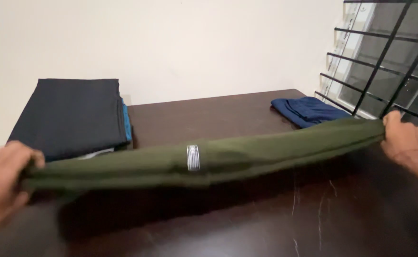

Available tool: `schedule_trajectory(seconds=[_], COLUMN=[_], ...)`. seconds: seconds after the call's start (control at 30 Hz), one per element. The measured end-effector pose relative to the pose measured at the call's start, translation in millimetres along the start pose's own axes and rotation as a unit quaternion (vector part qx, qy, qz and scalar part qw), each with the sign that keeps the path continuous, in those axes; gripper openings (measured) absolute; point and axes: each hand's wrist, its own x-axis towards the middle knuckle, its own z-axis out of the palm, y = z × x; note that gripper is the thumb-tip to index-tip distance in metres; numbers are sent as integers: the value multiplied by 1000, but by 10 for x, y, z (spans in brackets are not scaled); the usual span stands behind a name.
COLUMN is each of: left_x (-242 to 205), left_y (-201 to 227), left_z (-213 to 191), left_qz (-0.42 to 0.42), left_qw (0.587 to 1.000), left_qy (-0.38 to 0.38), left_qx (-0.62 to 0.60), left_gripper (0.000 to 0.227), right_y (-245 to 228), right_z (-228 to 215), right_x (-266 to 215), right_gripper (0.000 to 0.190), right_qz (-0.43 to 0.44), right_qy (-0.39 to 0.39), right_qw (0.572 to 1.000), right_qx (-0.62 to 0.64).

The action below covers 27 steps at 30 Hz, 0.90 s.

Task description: Folding a green pair of pants on a table.

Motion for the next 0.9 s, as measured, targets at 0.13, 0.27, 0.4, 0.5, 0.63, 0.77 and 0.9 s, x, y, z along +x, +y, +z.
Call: schedule_trajectory(seconds=[0.13,0.27,0.4,0.5,0.63,0.77,0.9], left_x=[-720,-1336,-1873,-2030,-1875,-1356,-950], left_y=[-133,-377,-829,-1217,-1098,-129,958], left_z=[566,991,1453,1757,1532,838,1], left_qz=[70,129,111,136,109,88,84], left_qw=[997,989,988,990,983,969,956], left_qy=[2,-75,-108,-43,-138,-179,-149], left_qx=[-30,17,12,-2,-50,-146,-239], left_gripper=[57,60,51,72,87,64,44], right_y=[-8,9,215,168,472,788,1229], right_z=[117,258,506,361,655,1093,1869], right_x=[-416,-732,-821,-904,-826,-590,-328], right_gripper=[42,41,51,57,61,62,57], right_qz=[-40,-53,-63,-76,-125,-126,-29], right_qy=[-48,-110,-85,-54,65,-13,-84], right_qw=[998,990,993,991,988,975,922], right_qx=[0,-64,-57,-99,-61,181,378])
